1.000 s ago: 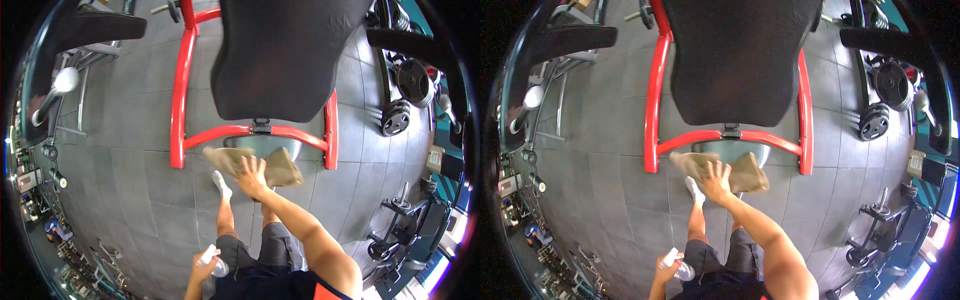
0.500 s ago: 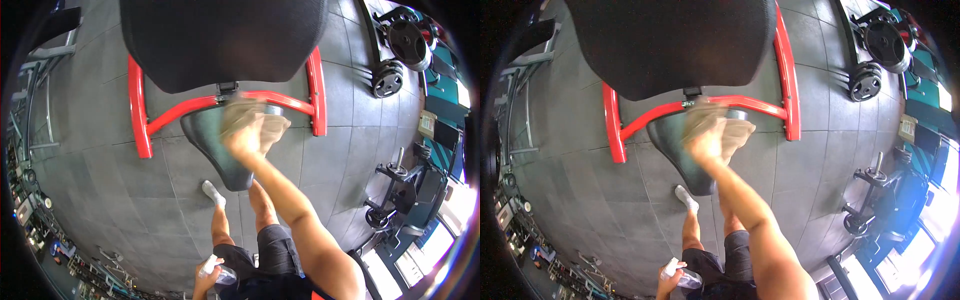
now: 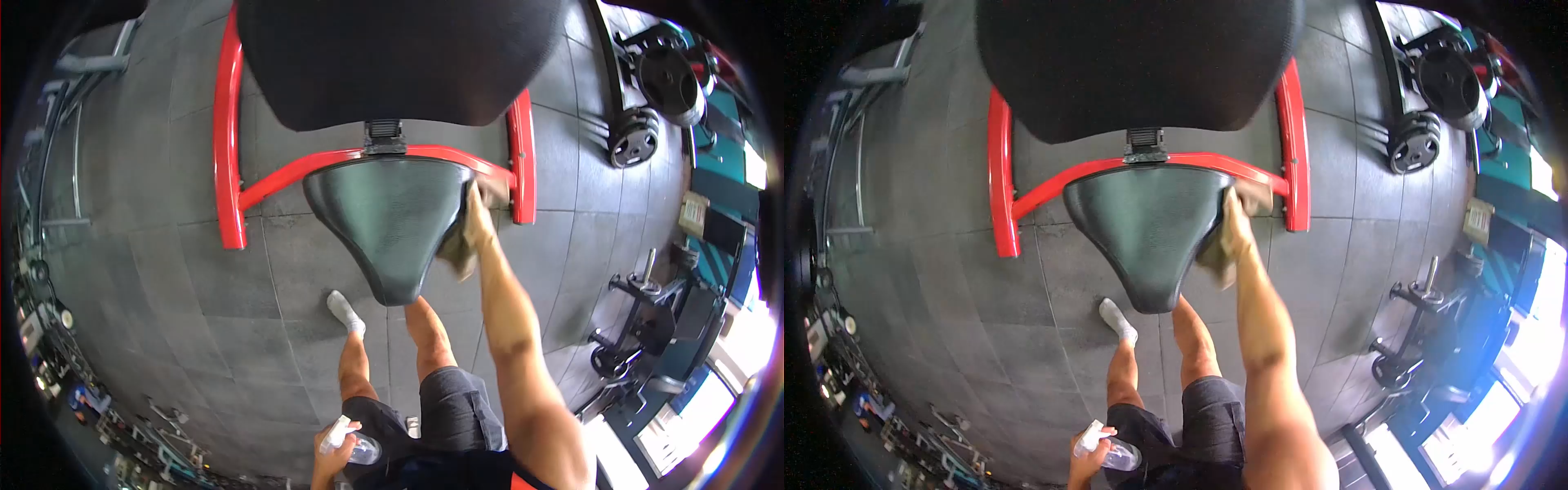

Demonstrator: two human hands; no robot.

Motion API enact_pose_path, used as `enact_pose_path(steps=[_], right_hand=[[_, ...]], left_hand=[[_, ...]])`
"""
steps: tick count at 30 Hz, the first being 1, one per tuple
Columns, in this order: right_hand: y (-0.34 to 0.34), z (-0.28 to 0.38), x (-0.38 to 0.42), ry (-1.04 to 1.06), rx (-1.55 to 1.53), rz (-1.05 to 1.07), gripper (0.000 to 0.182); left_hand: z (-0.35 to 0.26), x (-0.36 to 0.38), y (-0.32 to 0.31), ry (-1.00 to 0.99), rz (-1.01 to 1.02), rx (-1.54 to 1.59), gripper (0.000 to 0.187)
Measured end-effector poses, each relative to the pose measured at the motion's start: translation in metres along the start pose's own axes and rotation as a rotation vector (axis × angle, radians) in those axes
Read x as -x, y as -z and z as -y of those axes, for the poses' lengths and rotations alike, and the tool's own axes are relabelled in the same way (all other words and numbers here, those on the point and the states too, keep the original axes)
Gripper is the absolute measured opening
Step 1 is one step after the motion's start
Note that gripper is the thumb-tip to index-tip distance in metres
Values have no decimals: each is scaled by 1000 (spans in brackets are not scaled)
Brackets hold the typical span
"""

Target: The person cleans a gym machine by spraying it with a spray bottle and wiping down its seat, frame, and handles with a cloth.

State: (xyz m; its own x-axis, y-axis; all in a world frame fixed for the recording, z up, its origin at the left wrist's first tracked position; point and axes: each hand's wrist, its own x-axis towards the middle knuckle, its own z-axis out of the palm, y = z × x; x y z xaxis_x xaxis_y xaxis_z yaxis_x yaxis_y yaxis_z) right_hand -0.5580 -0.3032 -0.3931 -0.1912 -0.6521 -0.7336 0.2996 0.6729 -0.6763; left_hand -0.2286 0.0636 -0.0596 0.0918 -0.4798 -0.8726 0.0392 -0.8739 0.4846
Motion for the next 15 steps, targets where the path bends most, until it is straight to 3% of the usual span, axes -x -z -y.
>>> enact_pose_path(steps=[1, 2, 4, 8, 9, 11, 12, 13, 15], right_hand=[[17, -47, -4, -36, -83, -39, 75], [-5, -33, 29, 210, 298, 67, 62], [-60, 9, 103, 826, 1166, -91, 38], [-137, 18, 131, 824, 1456, 487, 39], [-167, 12, 123, 1146, 1655, 296, 46], [-233, 10, 79, 1424, 1525, 298, 62], [-252, 9, 54, 1661, 1734, 417, 51], [-281, 4, 39, 1272, 1816, 533, 41], [-340, -5, 11, 492, 1922, 525, 24]], left_hand=[[2, 1, -2, -17, 3, 28, 26], [3, 3, -2, -28, 4, 52, 26], [-3, 7, -2, -16, -1, 58, 26], [17, 16, 1, 13, -31, 235, 24], [19, 17, 2, 9, -37, 277, 23], [29, 20, 4, -1, -57, 363, 21], [46, 22, 2, -44, -74, 382, 19], [51, 26, 2, -63, -79, 372, 19], [54, 23, 5, -118, -92, 348, 18]])
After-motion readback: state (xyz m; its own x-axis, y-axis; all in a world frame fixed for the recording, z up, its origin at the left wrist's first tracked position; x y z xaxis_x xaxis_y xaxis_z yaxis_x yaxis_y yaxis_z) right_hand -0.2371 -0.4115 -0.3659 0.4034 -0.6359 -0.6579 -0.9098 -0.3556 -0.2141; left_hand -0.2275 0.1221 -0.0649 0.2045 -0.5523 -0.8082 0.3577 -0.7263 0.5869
